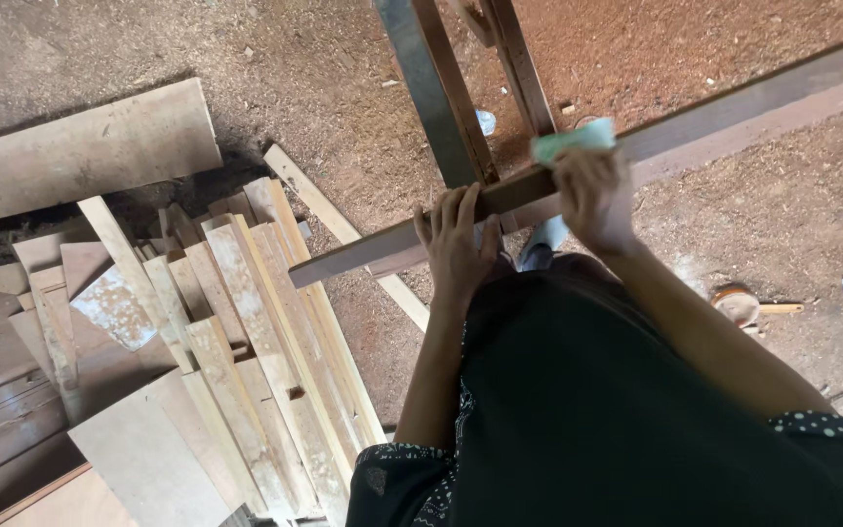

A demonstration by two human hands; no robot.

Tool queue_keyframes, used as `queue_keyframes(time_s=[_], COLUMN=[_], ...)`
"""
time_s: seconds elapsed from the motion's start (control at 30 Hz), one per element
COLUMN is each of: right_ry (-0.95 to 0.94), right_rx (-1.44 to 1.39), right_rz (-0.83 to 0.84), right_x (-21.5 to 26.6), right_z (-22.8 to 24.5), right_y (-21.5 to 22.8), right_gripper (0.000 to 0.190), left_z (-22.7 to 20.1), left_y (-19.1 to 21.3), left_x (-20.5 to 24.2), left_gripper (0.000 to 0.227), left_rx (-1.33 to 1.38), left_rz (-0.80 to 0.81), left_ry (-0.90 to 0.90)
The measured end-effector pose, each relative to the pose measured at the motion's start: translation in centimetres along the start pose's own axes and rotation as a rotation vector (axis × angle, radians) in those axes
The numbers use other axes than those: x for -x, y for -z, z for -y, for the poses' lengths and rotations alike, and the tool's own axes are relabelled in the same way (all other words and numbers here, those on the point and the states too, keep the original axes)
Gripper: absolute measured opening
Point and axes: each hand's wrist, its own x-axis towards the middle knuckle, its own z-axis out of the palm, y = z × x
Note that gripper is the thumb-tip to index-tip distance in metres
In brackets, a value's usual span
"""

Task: The person sands the surface and edges of a wooden frame with a piece of sandpaper.

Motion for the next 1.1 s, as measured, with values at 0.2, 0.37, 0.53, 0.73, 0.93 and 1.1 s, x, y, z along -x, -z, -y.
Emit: queue_keyframes(time_s=[0.2, 0.37, 0.53, 0.73, 0.93, 1.1], right_ry=[0.235, 0.015, 0.170, 0.091, 0.086, 0.210], right_rx=[-0.151, -0.090, 0.068, -0.095, 0.013, -0.084], right_rz=[-0.054, -0.155, -0.152, -0.130, -0.189, -0.069], right_x=[1.7, 2.1, 2.0, 2.4, 2.8, 1.9], right_z=[1.9, 1.1, 1.5, 0.2, -4.7, -4.1], right_y=[-0.5, -0.3, -0.1, 0.9, 0.6, 3.8], right_gripper=[0.009, 0.008, 0.009, 0.008, 0.010, 0.012], left_z=[0.0, -0.3, -0.5, -0.6, -3.1, -7.8], left_y=[-0.5, -0.5, 0.1, 0.3, 0.1, -2.3], left_x=[-1.1, -1.8, -1.9, -2.2, -2.8, -4.1], left_gripper=[0.040, 0.034, 0.033, 0.034, 0.035, 0.036], left_rx=[0.051, 0.022, 0.057, 0.066, 0.045, 0.191], left_rz=[-0.064, -0.038, -0.054, -0.003, -0.059, -0.036], left_ry=[-0.042, -0.027, -0.039, -0.018, -0.080, -0.066])
